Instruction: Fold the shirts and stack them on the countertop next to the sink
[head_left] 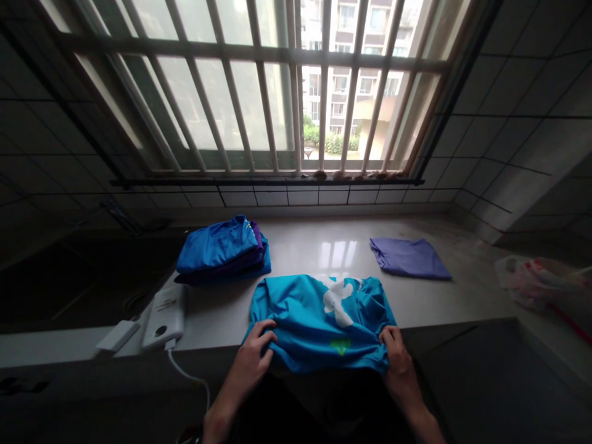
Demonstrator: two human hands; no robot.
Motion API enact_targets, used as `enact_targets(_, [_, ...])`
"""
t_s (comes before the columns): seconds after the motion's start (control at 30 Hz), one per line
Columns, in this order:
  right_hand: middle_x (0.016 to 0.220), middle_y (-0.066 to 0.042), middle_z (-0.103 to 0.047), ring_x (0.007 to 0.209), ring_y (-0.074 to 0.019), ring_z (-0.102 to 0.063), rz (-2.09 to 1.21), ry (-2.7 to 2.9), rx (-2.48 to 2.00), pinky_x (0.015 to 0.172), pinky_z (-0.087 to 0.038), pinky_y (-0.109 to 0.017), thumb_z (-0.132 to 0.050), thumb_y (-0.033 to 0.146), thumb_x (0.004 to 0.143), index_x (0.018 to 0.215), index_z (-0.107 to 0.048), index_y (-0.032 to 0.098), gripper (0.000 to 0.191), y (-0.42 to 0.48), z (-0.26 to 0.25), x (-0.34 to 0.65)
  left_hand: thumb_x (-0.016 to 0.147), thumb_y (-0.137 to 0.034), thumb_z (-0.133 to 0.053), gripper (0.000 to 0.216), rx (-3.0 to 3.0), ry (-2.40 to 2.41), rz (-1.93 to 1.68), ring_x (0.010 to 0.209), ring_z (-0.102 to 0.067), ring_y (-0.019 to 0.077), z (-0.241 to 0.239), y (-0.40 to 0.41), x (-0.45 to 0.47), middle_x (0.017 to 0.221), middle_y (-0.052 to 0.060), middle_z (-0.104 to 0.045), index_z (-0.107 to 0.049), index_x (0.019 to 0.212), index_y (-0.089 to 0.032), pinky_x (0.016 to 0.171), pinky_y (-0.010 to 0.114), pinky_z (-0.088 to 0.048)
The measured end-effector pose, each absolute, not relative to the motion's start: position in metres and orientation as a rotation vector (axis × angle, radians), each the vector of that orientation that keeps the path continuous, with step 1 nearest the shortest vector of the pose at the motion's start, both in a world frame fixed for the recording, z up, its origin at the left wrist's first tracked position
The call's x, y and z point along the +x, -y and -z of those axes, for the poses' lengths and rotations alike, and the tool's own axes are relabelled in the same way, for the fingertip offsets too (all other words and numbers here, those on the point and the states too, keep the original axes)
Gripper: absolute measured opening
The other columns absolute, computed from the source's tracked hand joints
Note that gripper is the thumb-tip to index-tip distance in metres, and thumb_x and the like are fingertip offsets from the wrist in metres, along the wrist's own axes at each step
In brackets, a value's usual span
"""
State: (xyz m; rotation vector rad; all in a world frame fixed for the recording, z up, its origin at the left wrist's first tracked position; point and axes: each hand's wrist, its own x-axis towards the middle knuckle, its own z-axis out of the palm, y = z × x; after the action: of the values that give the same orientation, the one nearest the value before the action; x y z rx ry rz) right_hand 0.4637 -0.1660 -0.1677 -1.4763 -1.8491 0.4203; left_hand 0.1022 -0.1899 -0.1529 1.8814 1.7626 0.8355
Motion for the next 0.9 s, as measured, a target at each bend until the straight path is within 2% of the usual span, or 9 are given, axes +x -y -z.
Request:
enact_targets(0.1, [0.097, -0.006, -0.054, 0.074, -0.0204, -0.062, -0.397, 1.872, -1.503, 0.063, -0.048, -0.03, -0.043, 0.012, 0.085, 0.09, -0.048, 0.027, 0.017, 0.161, 0.164, 0.461, 0.075, -0.007, -0.043, 0.025, 1.88, -1.674, -0.798, 0.116, -0.066, 0.0227, 0.142, 0.167, 0.103, 0.129, 0.009, -0.065, -0.062, 0.079, -0.022, 0.104, 0.036, -0.052])
enact_targets(0.27, [0.092, -0.003, -0.052, 0.073, -0.0177, -0.06, -0.414, 1.886, -1.513, 0.062, -0.045, -0.027, -0.039, 0.005, 0.085, 0.09, -0.044, 0.026, 0.022, 0.147, 0.16, 0.463, 0.071, -0.002, -0.041, 0.027, 1.923, -1.601, -0.732, 0.118, -0.063, 0.0217, 0.13, 0.126, 0.104, 0.13, 0.009, -0.062, -0.06, 0.077, -0.02, 0.109, 0.037, -0.048])
enact_targets(0.43, [0.098, -0.006, -0.052, 0.077, -0.0183, -0.057, -0.4, 1.965, -1.522, 0.066, -0.046, -0.029, -0.04, -0.001, 0.076, 0.093, -0.048, 0.024, 0.031, 0.098, 0.159, 0.462, 0.067, 0.003, -0.039, 0.034, 1.985, -1.603, -0.685, 0.122, -0.06, 0.0217, 0.131, 0.083, 0.106, 0.135, 0.011, -0.057, -0.06, 0.082, -0.019, 0.112, 0.039, -0.046])
enact_targets(0.63, [0.094, -0.006, -0.051, 0.082, -0.0206, -0.053, -0.453, 2.022, -1.561, 0.078, -0.047, -0.034, -0.042, 0.002, 0.07, 0.082, -0.047, 0.024, 0.025, 0.017, 0.135, 0.453, 0.064, 0.005, -0.041, 0.034, 2.021, -1.702, -0.663, 0.109, -0.062, 0.0192, 0.112, 0.032, 0.109, 0.12, 0.01, -0.061, -0.059, 0.08, -0.019, 0.107, 0.036, -0.049])
enact_targets(0.77, [0.087, -0.004, -0.053, 0.083, -0.0215, -0.053, -0.469, 2.031, -1.389, 0.078, -0.046, -0.033, -0.043, 0.007, 0.072, 0.08, -0.047, 0.024, 0.02, 0.007, 0.11, 0.458, 0.066, 0.003, -0.041, 0.031, 2.02, -1.806, -0.801, 0.1, -0.064, 0.0213, 0.096, 0.041, 0.109, 0.101, 0.009, -0.064, -0.058, 0.079, -0.02, 0.102, 0.038, -0.051])
enact_targets(0.9, [0.09, -0.004, -0.055, 0.084, -0.0212, -0.055, -0.412, 2.007, -1.203, 0.076, -0.046, -0.031, -0.045, 0.014, 0.081, 0.086, -0.048, 0.025, 0.012, 0.044, 0.111, 0.473, 0.068, -0.001, -0.041, 0.032, 2.032, -1.764, -1.001, 0.108, -0.064, 0.0224, 0.105, 0.093, 0.102, 0.107, 0.008, -0.066, -0.059, 0.086, -0.021, 0.104, 0.038, -0.05])
